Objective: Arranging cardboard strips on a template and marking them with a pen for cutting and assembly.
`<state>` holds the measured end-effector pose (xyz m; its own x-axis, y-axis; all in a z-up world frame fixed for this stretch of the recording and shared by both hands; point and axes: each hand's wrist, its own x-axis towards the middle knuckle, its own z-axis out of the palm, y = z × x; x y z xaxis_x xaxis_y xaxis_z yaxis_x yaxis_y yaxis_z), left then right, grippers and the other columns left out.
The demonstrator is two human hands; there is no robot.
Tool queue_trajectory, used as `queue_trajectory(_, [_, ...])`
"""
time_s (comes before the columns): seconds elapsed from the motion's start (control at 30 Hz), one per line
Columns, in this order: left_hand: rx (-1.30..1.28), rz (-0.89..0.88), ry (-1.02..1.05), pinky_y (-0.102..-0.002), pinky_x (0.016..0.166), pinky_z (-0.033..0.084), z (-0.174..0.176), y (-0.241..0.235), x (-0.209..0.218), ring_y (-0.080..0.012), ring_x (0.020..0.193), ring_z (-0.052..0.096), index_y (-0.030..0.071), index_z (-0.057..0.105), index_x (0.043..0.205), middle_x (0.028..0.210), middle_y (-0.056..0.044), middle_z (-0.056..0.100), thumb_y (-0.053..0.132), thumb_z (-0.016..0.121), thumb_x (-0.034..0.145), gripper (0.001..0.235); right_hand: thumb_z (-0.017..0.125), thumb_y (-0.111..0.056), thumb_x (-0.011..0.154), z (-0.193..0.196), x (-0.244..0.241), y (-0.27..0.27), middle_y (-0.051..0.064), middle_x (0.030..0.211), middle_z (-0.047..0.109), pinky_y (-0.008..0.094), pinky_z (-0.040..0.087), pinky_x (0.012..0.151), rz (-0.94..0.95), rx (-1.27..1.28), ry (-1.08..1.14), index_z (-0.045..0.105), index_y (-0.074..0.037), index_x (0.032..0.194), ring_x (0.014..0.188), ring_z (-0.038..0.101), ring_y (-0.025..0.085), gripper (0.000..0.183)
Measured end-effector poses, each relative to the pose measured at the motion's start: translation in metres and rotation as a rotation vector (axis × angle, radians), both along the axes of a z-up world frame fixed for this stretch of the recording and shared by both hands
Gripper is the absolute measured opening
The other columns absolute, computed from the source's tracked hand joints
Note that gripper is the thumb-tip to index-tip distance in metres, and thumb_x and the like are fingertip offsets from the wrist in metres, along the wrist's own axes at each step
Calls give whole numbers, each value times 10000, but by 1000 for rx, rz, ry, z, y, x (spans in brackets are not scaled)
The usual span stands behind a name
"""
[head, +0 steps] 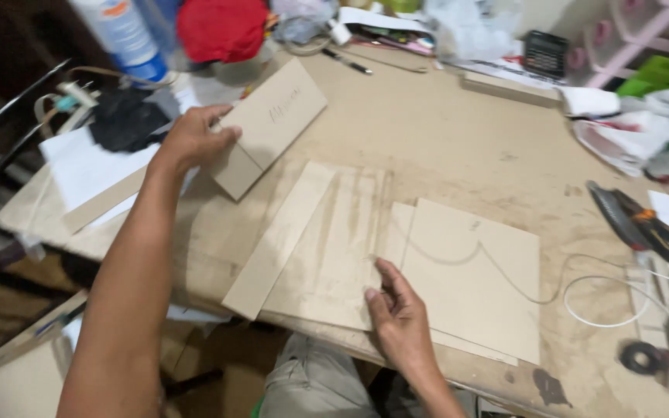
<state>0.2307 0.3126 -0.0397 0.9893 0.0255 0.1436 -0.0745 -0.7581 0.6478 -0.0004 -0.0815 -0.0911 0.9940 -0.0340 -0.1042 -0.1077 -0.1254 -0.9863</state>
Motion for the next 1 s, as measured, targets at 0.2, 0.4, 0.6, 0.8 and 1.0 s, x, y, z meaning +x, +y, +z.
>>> queue_trajectory(0.2, [491, 127, -174, -555, 979, 456, -41, -15, 82, -503, 1141, 600, 100, 702, 1328, 1288, -261, 665, 514, 770, 860, 629, 647, -174, 933, 26, -4, 6, 75, 1181, 741, 231, 510, 668, 14, -51, 81, 515, -124, 1520, 630, 507, 68, 604])
queue_trajectory(0.4, [105, 1, -87, -439, 1085, 402, -24, -81, -41, -337, 1295, 550, 107, 592, 1432, 1373, -159, 613, 440, 705, 906, 633, 678, -212, 932, 25, -4, 2, 0, 822, 628, 237, 479, 790, -3, -43, 108, 543, -127, 1537, 721, 548, 67, 626])
queue_trajectory(0.6, [100, 74, 429, -549, 1098, 384, 33, -136, -195, -344, 1386, 407, 191, 318, 1573, 1497, -130, 445, 637, 764, 727, 1055, 702, -181, 913, 18, -1, -1, 6, 833, 652, 250, 465, 993, -2, -35, 82, 580, -110, 1507, 832, 595, 103, 610])
queue_trajectory(0.8, [-55, 178, 320, -494, 1118, 400, 39, -119, -155, -327, 1359, 499, 165, 406, 1568, 1549, -126, 440, 501, 749, 770, 931, 680, -181, 890, 28, -1, 3, 26, 1455, 663, 257, 465, 1071, 17, -27, 72, 570, -99, 1463, 1228, 622, 103, 589])
queue_trajectory(1.0, [109, 37, -90, -495, 1212, 200, -13, -75, -2, -420, 1490, 249, 41, 331, 1576, 1607, -239, 337, 480, 906, 686, 1147, 658, -197, 946, 27, -5, 2, -23, 712, 491, 237, 455, 639, 59, -45, 47, 533, -94, 1527, 587, 432, 90, 603])
